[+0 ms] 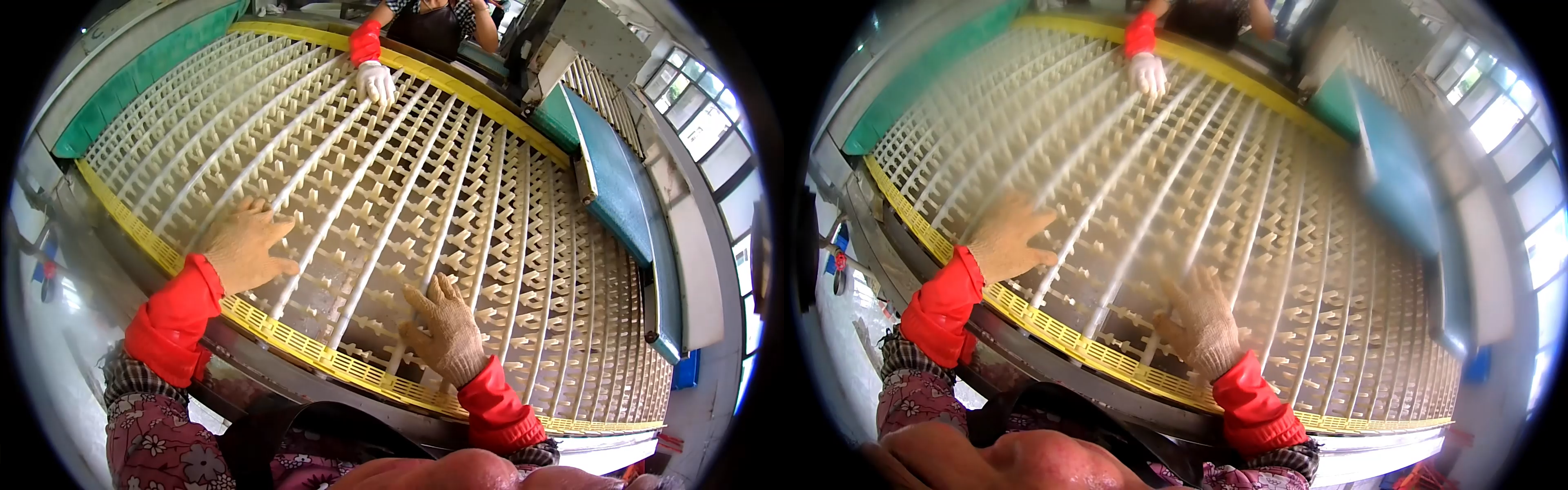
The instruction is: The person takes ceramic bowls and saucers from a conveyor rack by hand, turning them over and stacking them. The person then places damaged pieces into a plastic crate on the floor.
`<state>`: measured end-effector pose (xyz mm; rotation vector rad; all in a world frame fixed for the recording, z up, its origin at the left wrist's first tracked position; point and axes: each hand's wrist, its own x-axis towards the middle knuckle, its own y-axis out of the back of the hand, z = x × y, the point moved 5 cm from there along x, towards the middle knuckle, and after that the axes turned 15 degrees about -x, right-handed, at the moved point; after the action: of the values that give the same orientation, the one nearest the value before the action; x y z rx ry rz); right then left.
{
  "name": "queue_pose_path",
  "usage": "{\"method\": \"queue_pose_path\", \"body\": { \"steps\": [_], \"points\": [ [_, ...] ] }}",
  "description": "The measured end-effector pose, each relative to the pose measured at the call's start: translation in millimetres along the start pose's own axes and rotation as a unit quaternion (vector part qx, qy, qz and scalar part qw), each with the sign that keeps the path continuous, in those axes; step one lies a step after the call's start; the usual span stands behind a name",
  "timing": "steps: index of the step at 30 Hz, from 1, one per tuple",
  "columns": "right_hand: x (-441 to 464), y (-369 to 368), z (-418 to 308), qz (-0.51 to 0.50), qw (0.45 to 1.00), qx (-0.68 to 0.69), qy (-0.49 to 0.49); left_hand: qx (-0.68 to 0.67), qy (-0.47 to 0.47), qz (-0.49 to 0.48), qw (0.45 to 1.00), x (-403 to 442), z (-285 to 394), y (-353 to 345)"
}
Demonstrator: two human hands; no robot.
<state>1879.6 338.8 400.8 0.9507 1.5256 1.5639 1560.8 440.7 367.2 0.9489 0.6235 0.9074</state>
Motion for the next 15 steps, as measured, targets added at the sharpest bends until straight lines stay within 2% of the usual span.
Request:
{"method": "queue_pose_path", "body": {
  "steps": [5, 8, 11, 15],
  "points": [
    [-2, 0, 1, 0.0, 1.0, 0.009, 0.006, -0.021, -0.047, 0.028, 0.998, 0, -1, -3],
    [-3, 2, 3, 0.006, 1.0, 0.021, 0.021, 0.007, -0.04, 0.031, 0.999, 2, 5, -5],
    [-3, 5, 4, 0.004, 0.999, 0.035, 0.032, -0.015, -0.02, -0.007, 1.0, 5, 10, -2],
    [-8, -4, -7, 0.013, 0.999, 0.028, 0.028, -0.055, -0.076, -0.014, 0.995, 13, -8, -28]
  ]
}}
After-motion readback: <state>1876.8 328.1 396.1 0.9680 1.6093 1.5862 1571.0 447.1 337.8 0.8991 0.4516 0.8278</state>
